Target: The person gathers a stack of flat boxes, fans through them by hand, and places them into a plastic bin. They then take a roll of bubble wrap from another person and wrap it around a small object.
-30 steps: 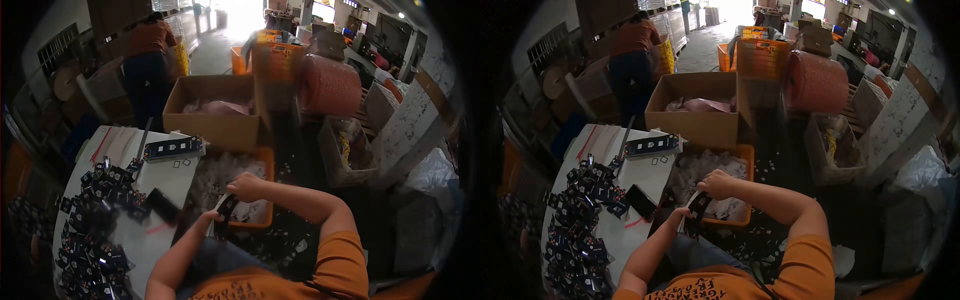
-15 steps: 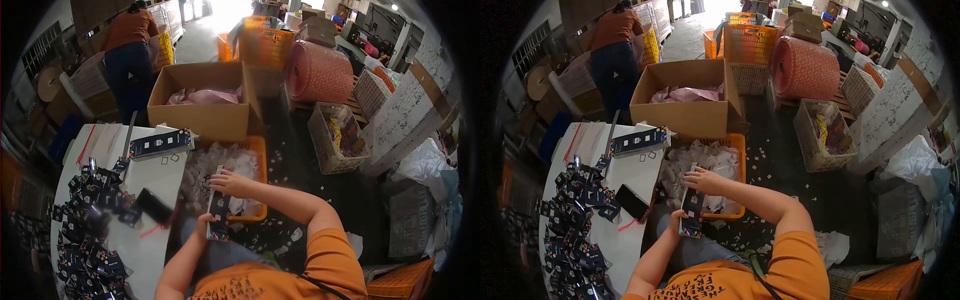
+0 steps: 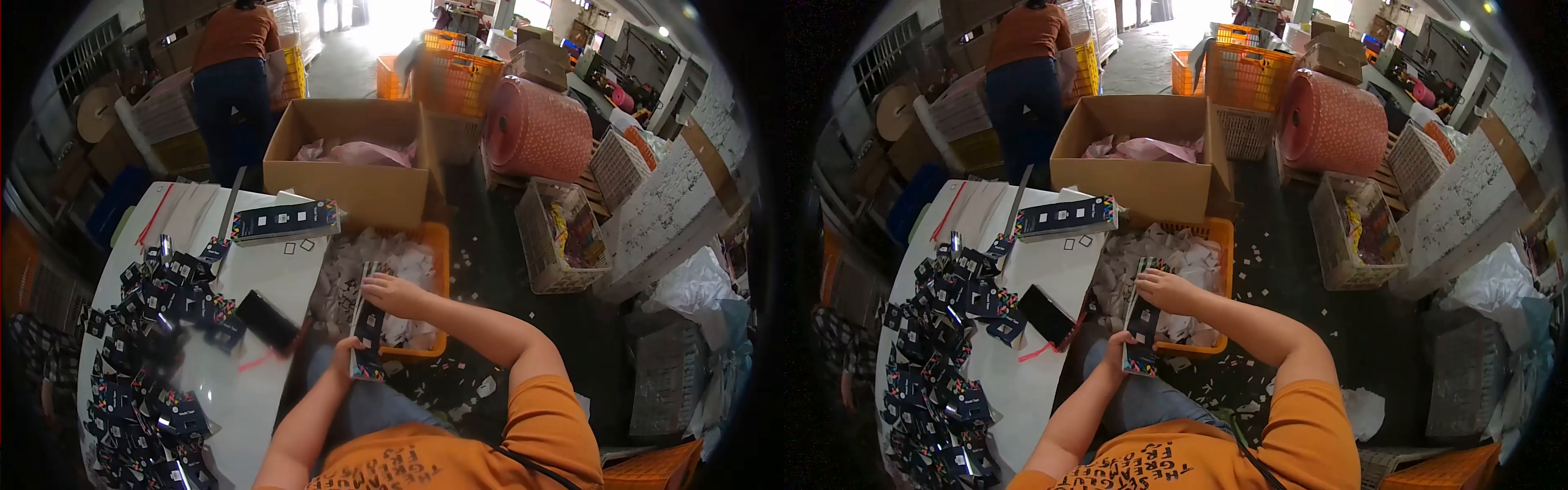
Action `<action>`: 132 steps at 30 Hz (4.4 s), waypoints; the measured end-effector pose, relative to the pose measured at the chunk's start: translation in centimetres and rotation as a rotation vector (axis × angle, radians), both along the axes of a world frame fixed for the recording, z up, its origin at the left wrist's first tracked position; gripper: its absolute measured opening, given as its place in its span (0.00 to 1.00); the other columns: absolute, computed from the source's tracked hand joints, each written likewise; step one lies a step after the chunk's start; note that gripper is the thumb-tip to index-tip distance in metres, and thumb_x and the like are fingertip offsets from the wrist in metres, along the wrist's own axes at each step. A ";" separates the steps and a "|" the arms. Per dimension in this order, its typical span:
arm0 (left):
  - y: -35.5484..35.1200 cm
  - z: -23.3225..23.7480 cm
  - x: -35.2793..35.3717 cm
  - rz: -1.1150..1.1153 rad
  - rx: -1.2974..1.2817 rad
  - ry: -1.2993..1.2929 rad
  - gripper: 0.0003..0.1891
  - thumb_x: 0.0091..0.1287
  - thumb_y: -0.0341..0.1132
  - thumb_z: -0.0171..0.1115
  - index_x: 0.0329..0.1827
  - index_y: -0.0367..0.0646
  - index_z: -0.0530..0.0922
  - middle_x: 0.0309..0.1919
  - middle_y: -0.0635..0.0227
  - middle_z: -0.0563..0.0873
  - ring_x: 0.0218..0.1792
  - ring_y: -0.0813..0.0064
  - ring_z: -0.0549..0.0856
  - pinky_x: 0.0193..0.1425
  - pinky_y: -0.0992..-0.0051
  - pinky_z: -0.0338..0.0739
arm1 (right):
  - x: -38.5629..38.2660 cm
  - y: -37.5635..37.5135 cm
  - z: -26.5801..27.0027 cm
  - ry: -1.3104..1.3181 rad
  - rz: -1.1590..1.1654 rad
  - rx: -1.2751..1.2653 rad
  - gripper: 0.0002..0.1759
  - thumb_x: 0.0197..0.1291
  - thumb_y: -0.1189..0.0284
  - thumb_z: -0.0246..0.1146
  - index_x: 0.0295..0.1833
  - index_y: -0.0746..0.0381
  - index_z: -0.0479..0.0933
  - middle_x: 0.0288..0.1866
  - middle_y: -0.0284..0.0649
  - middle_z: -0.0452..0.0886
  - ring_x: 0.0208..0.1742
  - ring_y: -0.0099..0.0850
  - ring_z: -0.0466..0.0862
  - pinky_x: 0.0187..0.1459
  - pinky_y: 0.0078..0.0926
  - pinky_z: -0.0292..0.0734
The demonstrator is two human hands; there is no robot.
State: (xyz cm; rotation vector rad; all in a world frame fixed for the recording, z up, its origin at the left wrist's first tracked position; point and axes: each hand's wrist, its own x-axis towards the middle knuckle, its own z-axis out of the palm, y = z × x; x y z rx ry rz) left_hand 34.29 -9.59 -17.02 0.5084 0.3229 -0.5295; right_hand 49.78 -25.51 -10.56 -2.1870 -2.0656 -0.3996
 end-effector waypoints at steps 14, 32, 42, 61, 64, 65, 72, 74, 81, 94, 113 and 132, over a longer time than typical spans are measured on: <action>0.6 -0.8 -0.4 -0.037 0.183 0.069 0.19 0.47 0.35 0.53 0.42 0.38 0.76 0.27 0.62 0.78 0.28 0.62 0.81 0.35 0.58 0.81 | -0.1 0.8 2.0 0.221 -0.075 -0.059 0.18 0.54 0.76 0.58 0.52 0.66 0.73 0.55 0.46 0.74 0.64 0.40 0.70 0.67 0.37 0.62; 0.5 -2.0 -0.5 0.029 0.096 0.032 0.17 0.48 0.35 0.52 0.41 0.38 0.76 0.29 0.60 0.81 0.27 0.61 0.82 0.30 0.52 0.81 | 0.1 1.1 3.4 0.077 -0.005 -0.080 0.15 0.52 0.73 0.60 0.45 0.66 0.76 0.47 0.46 0.76 0.52 0.42 0.77 0.55 0.36 0.73; 0.4 0.9 -0.8 0.046 0.150 0.106 0.15 0.47 0.36 0.53 0.37 0.40 0.77 0.27 0.61 0.81 0.25 0.63 0.81 0.29 0.57 0.80 | -0.8 2.6 3.3 0.029 -0.167 -0.313 0.07 0.53 0.71 0.59 0.38 0.60 0.74 0.31 0.37 0.81 0.39 0.37 0.82 0.38 0.32 0.77; 0.3 -2.4 0.1 0.032 0.102 0.099 0.12 0.47 0.35 0.53 0.31 0.38 0.78 0.24 0.60 0.81 0.24 0.65 0.81 0.30 0.66 0.80 | -1.7 4.0 -0.5 -0.129 -0.345 -0.266 0.09 0.52 0.72 0.61 0.40 0.59 0.76 0.42 0.38 0.77 0.46 0.34 0.79 0.39 0.32 0.76; 0.2 -2.7 0.2 0.092 0.199 0.098 0.12 0.47 0.35 0.53 0.31 0.38 0.78 0.24 0.60 0.81 0.24 0.65 0.81 0.31 0.67 0.79 | -0.5 3.6 1.4 0.003 -0.233 -0.304 0.10 0.50 0.73 0.62 0.40 0.60 0.77 0.47 0.41 0.76 0.50 0.35 0.77 0.44 0.33 0.74; 0.2 -2.8 0.1 0.082 0.193 0.082 0.12 0.47 0.35 0.53 0.32 0.38 0.78 0.25 0.60 0.81 0.25 0.65 0.82 0.32 0.67 0.79 | 0.0 3.3 2.0 0.096 -0.149 -0.308 0.11 0.48 0.74 0.63 0.41 0.61 0.77 0.48 0.42 0.75 0.50 0.35 0.77 0.46 0.33 0.73; -0.1 -2.4 0.2 0.080 0.197 0.064 0.10 0.47 0.34 0.54 0.31 0.40 0.78 0.22 0.62 0.80 0.21 0.65 0.81 0.28 0.66 0.79 | 0.5 3.5 2.3 0.147 -0.213 -0.441 0.18 0.46 0.76 0.63 0.47 0.64 0.78 0.50 0.46 0.73 0.47 0.42 0.79 0.47 0.37 0.75; 0.1 -1.9 0.0 0.078 0.190 0.066 0.10 0.47 0.34 0.54 0.30 0.40 0.77 0.21 0.63 0.79 0.19 0.65 0.81 0.26 0.66 0.79 | 1.3 2.9 3.3 0.253 -0.153 -0.368 0.18 0.46 0.76 0.63 0.46 0.65 0.78 0.49 0.47 0.73 0.47 0.43 0.79 0.47 0.37 0.75; -0.2 -1.1 -0.2 0.059 0.192 0.078 0.08 0.48 0.34 0.54 0.29 0.43 0.77 0.21 0.65 0.78 0.17 0.68 0.79 0.23 0.68 0.79 | 1.6 2.9 4.4 0.232 -0.362 -0.622 0.25 0.42 0.72 0.68 0.51 0.63 0.78 0.50 0.48 0.73 0.49 0.45 0.78 0.51 0.37 0.75; -1.0 -0.7 -0.1 0.232 0.347 -0.109 0.09 0.46 0.30 0.56 0.32 0.42 0.75 0.22 0.67 0.76 0.19 0.70 0.76 0.23 0.72 0.72 | 3.4 2.4 1.8 0.360 -0.314 -0.715 0.25 0.39 0.56 0.73 0.39 0.63 0.83 0.34 0.48 0.81 0.39 0.45 0.81 0.42 0.39 0.76; -1.6 1.6 -0.6 0.181 0.575 -0.326 0.30 0.49 0.28 0.57 0.60 0.36 0.67 0.26 0.67 0.79 0.24 0.77 0.77 0.31 0.78 0.72 | 3.1 4.3 3.7 0.522 -0.834 -0.649 0.23 0.42 0.61 0.71 0.39 0.68 0.80 0.35 0.49 0.82 0.38 0.42 0.82 0.42 0.36 0.76; -0.6 0.0 -0.4 0.069 0.486 -0.282 0.30 0.47 0.28 0.56 0.59 0.41 0.71 0.32 0.69 0.78 0.27 0.77 0.77 0.32 0.80 0.72 | 2.7 2.9 3.4 0.075 -0.027 -0.499 0.11 0.51 0.69 0.61 0.43 0.55 0.78 0.31 0.38 0.82 0.40 0.37 0.83 0.50 0.44 0.71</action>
